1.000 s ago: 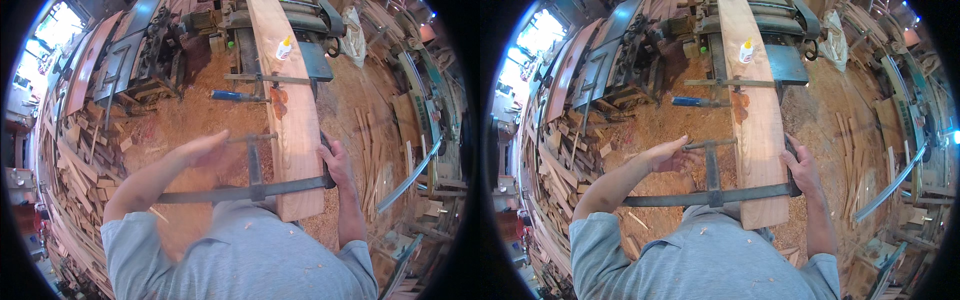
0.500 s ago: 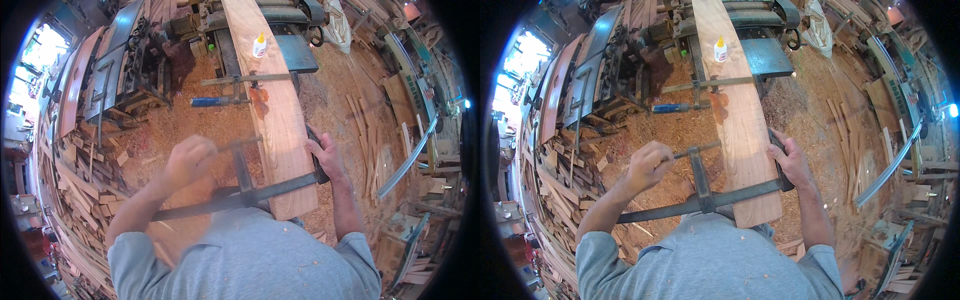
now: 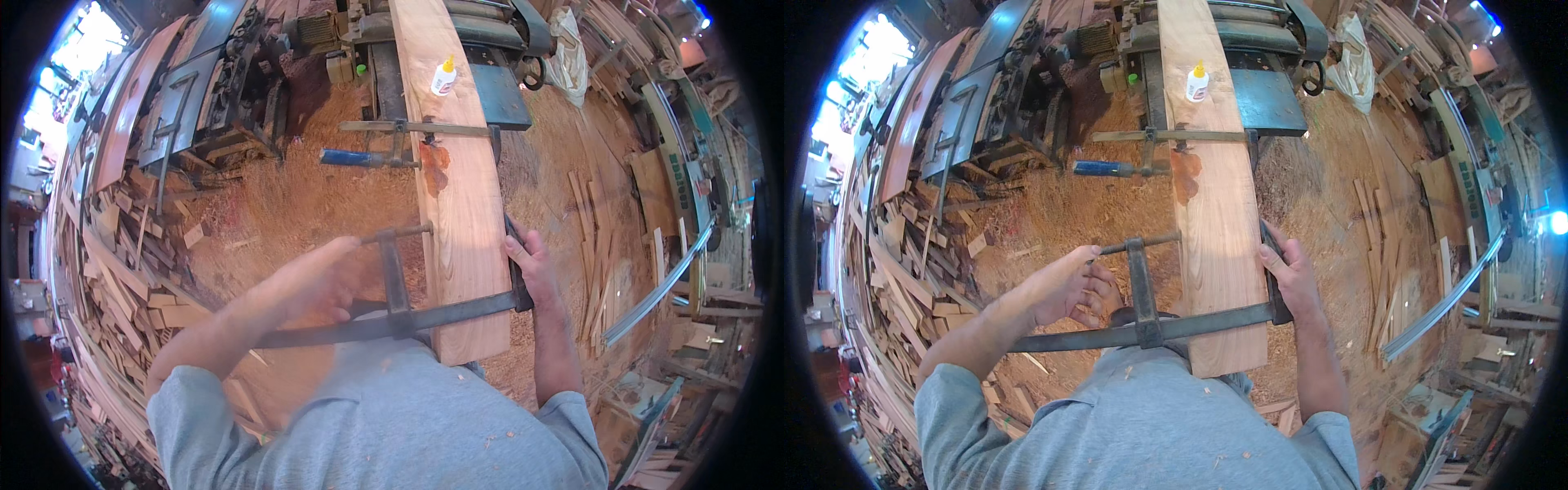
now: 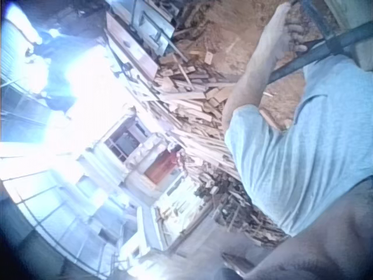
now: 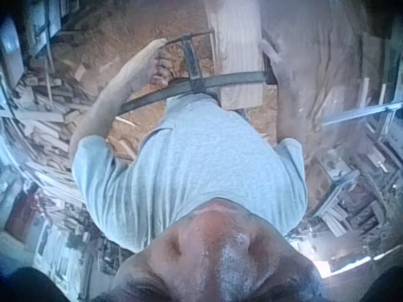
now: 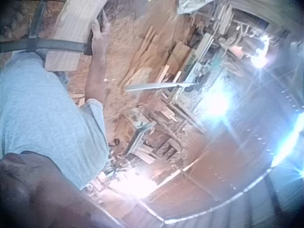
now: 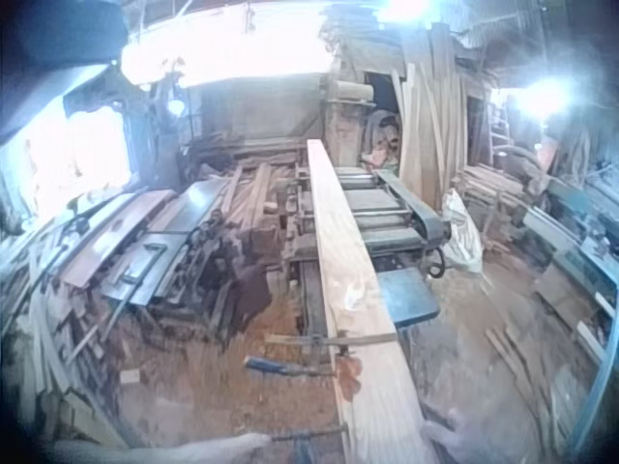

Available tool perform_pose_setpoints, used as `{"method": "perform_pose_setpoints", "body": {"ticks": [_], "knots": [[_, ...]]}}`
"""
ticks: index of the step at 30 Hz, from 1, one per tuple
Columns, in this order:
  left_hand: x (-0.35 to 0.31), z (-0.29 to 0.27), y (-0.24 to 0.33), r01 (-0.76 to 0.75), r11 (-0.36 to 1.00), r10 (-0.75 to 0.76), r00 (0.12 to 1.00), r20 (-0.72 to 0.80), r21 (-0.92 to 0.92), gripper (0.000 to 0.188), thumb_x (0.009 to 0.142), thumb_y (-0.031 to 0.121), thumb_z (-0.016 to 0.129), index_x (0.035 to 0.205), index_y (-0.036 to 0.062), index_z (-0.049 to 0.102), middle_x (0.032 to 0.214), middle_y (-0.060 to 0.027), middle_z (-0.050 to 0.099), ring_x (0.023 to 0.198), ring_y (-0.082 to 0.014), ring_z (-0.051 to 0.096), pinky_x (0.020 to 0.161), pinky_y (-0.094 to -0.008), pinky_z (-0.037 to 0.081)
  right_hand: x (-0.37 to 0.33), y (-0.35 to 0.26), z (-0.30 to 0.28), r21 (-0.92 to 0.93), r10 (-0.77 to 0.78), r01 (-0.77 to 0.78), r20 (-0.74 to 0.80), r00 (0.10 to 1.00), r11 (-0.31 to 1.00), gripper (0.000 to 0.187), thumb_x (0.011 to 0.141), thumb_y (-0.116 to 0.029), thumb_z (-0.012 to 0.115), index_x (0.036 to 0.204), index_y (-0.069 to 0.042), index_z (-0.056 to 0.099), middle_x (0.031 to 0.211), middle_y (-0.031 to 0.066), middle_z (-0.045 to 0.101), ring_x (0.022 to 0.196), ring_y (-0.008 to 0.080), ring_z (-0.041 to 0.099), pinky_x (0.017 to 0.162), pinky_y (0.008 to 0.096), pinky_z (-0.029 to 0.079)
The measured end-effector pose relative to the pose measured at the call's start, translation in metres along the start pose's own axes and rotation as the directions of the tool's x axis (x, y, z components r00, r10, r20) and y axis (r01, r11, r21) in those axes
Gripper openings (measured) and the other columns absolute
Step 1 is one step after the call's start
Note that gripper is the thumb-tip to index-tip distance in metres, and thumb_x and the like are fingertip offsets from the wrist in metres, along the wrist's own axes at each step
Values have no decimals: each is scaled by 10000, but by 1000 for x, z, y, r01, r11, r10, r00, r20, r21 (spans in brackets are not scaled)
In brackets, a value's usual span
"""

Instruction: The person applies glue from a bottle to a long wooden plank clamped on a workbench, then uses a ruler to measure and mark the plank. The person repeatedly applies glue along the plank's length and adjusts the clamps.

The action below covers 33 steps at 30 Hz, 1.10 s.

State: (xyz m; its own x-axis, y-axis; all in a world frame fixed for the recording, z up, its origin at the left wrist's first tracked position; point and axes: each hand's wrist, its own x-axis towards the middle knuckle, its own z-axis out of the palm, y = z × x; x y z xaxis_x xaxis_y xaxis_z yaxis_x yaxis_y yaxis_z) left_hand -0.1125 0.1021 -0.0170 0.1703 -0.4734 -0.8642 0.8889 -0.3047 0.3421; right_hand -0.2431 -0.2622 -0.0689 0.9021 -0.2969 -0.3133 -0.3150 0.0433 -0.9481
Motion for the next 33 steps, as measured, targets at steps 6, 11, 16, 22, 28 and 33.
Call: {"method": "perform_pose_setpoints", "body": {"ticks": [6, 11, 16, 22, 28, 33], "knots": [[15, 0, 6, -196, 866, 214, 977, 13, 459, 479, 815, 309, 801, 1131, 50, 551, 933, -31, 596, 828, -137, 589, 771, -359, 524, 1, -4, 1, 239, 299, -300, 41, 953, 923, 419, 964, -337, 671, 1231, -34, 560, 1090, 39, 633, 967, 115, 609, 856, 273, 486], [39, -12, -22, -391, 574, 537, 843, 30, 719, 425, 776, 178, 807, 1106, 56, 569, 883, -30, 575, 844, -142, 585, 776, -294, 494, 0, -14, 7, 244, 337, -330, 15, 941, 912, 452, 954, -346, 678, 1254, -33, 548, 1108, 51, 639, 994, 127, 618, 869, 276, 488], [50, -11, -27, -553, 384, 748, 656, 102, 740, 350, 782, 126, 770, 1071, 31, 596, 847, -34, 583, 847, -146, 605, 774, -304, 513, -2, -16, 6, 277, 342, -335, 22, 939, 901, 494, 942, -359, 692, 1281, -31, 544, 1148, 72, 642, 1029, 146, 623, 902, 291, 487], [71, -26, -22, -643, 428, 666, 700, 260, 635, 371, 855, 72, 717, 1213, 37, 626, 916, -51, 646, 851, -163, 655, 790, -323, 551, -1, -17, 6, 242, 319, -315, 21, 947, 918, 539, 942, -375, 689, 1321, -27, 529, 1176, 85, 642, 1053, 160, 626, 918, 301, 491], [71, -21, 4, -419, 835, 320, 897, 304, 358, 396, 938, 111, 670, 1327, 64, 612, 922, -21, 661, 805, -126, 644, 736, -295, 545, -1, -18, 5, 235, 312, -313, 42, 949, 920, 579, 944, -377, 683, 1348, -5, 503, 1208, 99, 632, 1095, 180, 619, 942, 316, 486], [70, -16, 10, -486, 745, 367, 870, 329, 456, 201, 954, 93, 645, 1150, 52, 660, 748, 10, 603, 671, -97, 565, 646, -289, 497, -1, -11, 5, 247, 320, -309, -3, 947, 918, 653, 936, -378, 687, 1400, 12, 444, 1253, 115, 613, 1127, 198, 612, 967, 325, 478]]}}
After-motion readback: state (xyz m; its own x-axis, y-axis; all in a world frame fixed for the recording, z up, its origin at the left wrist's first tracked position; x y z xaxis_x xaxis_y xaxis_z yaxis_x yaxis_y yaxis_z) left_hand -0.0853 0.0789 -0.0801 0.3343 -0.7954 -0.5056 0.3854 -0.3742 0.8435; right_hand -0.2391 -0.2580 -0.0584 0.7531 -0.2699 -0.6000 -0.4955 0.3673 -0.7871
